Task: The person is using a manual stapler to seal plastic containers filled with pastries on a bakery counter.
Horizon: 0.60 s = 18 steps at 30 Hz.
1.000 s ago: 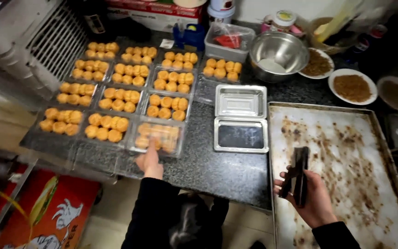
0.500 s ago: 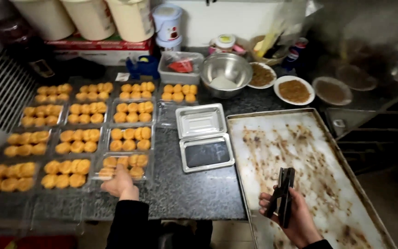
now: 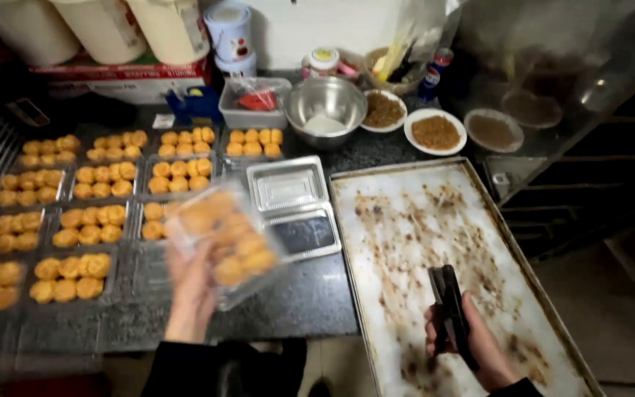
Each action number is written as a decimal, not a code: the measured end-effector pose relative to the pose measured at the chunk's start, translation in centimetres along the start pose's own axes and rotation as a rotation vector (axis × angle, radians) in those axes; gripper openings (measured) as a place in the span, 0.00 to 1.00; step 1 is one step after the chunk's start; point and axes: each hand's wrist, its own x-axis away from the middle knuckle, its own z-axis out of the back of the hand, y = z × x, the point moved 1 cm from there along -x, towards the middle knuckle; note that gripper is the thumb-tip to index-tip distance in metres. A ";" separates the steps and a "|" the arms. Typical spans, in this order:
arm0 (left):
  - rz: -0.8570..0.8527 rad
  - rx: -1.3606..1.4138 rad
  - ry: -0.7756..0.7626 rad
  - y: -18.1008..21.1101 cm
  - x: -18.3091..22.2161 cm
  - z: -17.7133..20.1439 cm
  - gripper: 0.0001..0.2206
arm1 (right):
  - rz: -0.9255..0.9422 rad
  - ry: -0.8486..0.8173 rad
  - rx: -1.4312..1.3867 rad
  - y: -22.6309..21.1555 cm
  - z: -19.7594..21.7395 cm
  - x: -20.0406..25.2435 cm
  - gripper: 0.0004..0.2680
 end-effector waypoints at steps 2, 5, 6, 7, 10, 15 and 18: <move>0.058 -0.019 -0.186 -0.1 3.3 -3.0 0.31 | -0.026 -0.038 0.068 -0.4 1.1 1.0 0.35; 0.306 -0.138 -0.474 -0.9 8.5 -6.9 0.42 | -0.099 0.015 0.079 -1.2 2.4 3.1 0.32; 0.337 -0.188 -0.564 -1.2 10.1 -8.0 0.41 | 0.010 -0.019 0.309 -2.4 2.0 4.4 0.31; 0.373 -0.233 -0.658 -1.6 11.7 -9.1 0.39 | 0.117 -0.052 0.539 -3.5 1.7 5.8 0.31; 0.432 -0.318 -0.710 -4.3 13.8 -10.5 0.43 | 0.158 0.009 0.909 -6.5 1.1 8.9 0.31; 0.509 -0.349 -0.837 -3.1 17.1 -12.4 0.45 | 0.294 -0.057 1.173 -7.7 2.9 9.9 0.29; 0.501 -0.454 -0.875 -2.3 17.8 -13.1 0.47 | 0.316 -0.108 1.203 -8.4 2.7 10.2 0.29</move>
